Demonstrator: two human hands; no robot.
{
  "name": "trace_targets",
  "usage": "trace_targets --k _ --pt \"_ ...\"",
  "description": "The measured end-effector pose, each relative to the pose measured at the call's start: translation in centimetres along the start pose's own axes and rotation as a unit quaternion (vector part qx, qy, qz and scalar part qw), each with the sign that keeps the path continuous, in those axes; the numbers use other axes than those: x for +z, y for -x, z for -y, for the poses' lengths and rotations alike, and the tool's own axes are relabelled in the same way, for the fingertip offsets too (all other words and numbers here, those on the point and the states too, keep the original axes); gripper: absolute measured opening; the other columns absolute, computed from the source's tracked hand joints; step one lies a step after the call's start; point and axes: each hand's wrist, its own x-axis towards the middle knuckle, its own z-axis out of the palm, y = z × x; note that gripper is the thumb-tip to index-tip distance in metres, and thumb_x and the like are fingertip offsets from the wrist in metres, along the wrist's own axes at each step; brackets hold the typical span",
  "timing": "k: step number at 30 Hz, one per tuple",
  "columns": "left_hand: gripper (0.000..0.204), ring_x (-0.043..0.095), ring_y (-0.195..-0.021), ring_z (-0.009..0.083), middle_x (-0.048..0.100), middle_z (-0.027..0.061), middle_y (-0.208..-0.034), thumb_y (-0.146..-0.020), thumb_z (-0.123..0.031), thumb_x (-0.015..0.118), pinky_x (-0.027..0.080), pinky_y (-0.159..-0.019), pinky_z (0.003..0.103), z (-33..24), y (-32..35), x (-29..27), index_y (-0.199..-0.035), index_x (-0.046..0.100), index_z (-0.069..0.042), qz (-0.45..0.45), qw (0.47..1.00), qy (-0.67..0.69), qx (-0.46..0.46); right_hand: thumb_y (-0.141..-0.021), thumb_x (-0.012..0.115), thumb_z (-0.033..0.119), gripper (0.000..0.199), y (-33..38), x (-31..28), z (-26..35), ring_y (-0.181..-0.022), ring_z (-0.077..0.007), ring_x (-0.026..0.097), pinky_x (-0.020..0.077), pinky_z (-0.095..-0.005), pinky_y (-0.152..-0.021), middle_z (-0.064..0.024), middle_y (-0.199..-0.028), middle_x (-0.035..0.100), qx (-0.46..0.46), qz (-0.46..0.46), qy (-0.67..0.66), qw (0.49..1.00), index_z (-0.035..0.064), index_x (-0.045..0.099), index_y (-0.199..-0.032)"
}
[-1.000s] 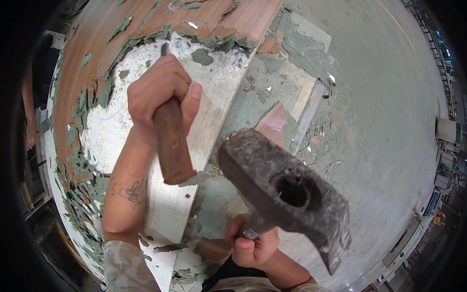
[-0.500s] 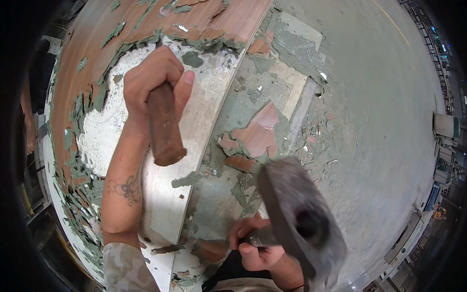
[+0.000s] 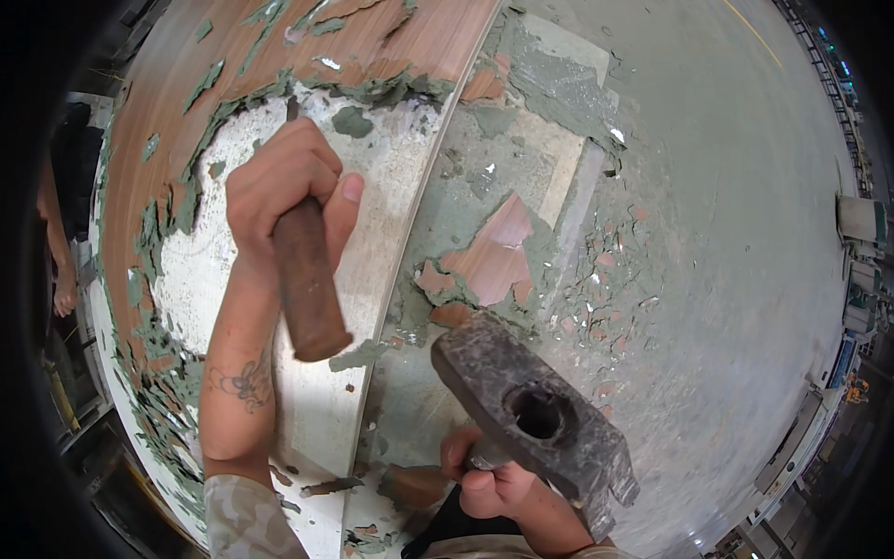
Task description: Using a hammer and chisel to chip material off of a large flat workpiece on a table.
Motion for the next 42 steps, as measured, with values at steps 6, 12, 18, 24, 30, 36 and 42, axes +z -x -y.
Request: trace_targets --k 6,12,18,24,30,36,42 --pt "0.025 0.050 -0.058 0.0277 0.048 0.0082 -0.064 -0.071 0.001 0.074 0.041 -0.055 0.036 0.6 -0.5 0.0 -0.066 0.050 -0.005 -0.019 1.000 -0.008 -0.018 -0.102 0.060 0.051 0.052 0.5 -0.9 0.3 -0.047 -0.0121 0.042 0.0371 -0.0307 -0.044 -0.0042 -0.066 0.049 -0.022 0.023 -0.016 0.999 0.0005 0.051 -0.102" --pt "0.025 0.050 -0.058 0.0278 0.048 0.0080 -0.063 -0.070 0.001 0.074 0.041 -0.055 0.036 -0.1 -0.2 -0.1 -0.066 0.050 -0.005 -0.024 1.000 0.004 -0.018 -0.102 0.059 0.052 0.051 1.0 -0.8 0.0 -0.047 -0.0129 0.043 0.0367 -0.0311 -0.043 -0.0040 -0.065 0.049 -0.044 0.025 0.029 0.998 0.0018 0.051 -0.103" --pt "0.025 0.051 -0.058 0.0286 0.048 0.0079 -0.063 -0.068 0.000 0.073 0.042 -0.055 0.037 -0.2 0.0 -0.2 -0.066 0.050 -0.006 -0.007 1.000 0.004 -0.021 -0.103 0.059 0.052 0.050 1.3 -0.6 -0.1 -0.046 -0.0140 0.043 0.0363 -0.0315 -0.042 -0.0037 -0.064 0.048 -0.045 0.016 0.067 0.997 0.0034 0.051 -0.104" --pt "0.025 0.051 -0.059 0.0296 0.047 0.0081 -0.064 -0.069 -0.002 0.073 0.042 -0.056 0.038 0.3 -0.7 -0.1 -0.067 0.048 -0.007 0.010 1.000 0.004 0.006 -0.103 0.058 0.053 0.049 1.5 -0.5 0.5 -0.045 -0.0150 0.044 0.0359 -0.0319 -0.041 -0.0034 -0.063 0.048 -0.048 0.010 0.111 0.993 0.0049 0.051 -0.104" --pt "0.027 0.048 -0.056 0.0249 0.047 0.0064 -0.063 -0.070 0.005 0.072 0.038 -0.054 0.034 0.4 0.1 -0.6 -0.065 0.048 -0.005 0.013 1.000 0.017 0.006 -0.092 0.067 0.013 0.015 -1.1 -1.0 3.8 -0.057 -0.0188 0.051 0.0413 -0.0330 -0.054 -0.0042 -0.066 0.050 0.142 0.122 0.110 0.976 0.0037 0.056 -0.093" --pt "0.027 0.048 -0.057 0.0248 0.047 0.0064 -0.063 -0.070 0.005 0.072 0.038 -0.054 0.034 0.0 -0.8 0.0 -0.066 0.048 -0.005 -0.006 1.000 0.025 0.006 -0.091 0.073 0.014 0.019 -1.3 -1.7 1.4 -0.058 -0.0297 0.067 0.0543 -0.0364 -0.055 -0.0137 -0.082 0.071 -0.042 0.096 0.388 0.916 -0.0011 0.063 -0.096" --pt "0.026 0.050 -0.058 0.0293 0.047 0.0080 -0.064 -0.068 0.000 0.073 0.041 -0.056 0.038 0.2 -0.6 0.1 -0.067 0.048 -0.007 0.002 1.000 0.022 0.001 -0.085 0.074 0.019 0.026 2.7 -1.1 -3.7 -0.056 -0.0298 0.064 0.0520 -0.0368 -0.053 -0.0129 -0.073 0.064 -0.061 0.040 0.341 0.937 -0.0013 0.064 -0.098"
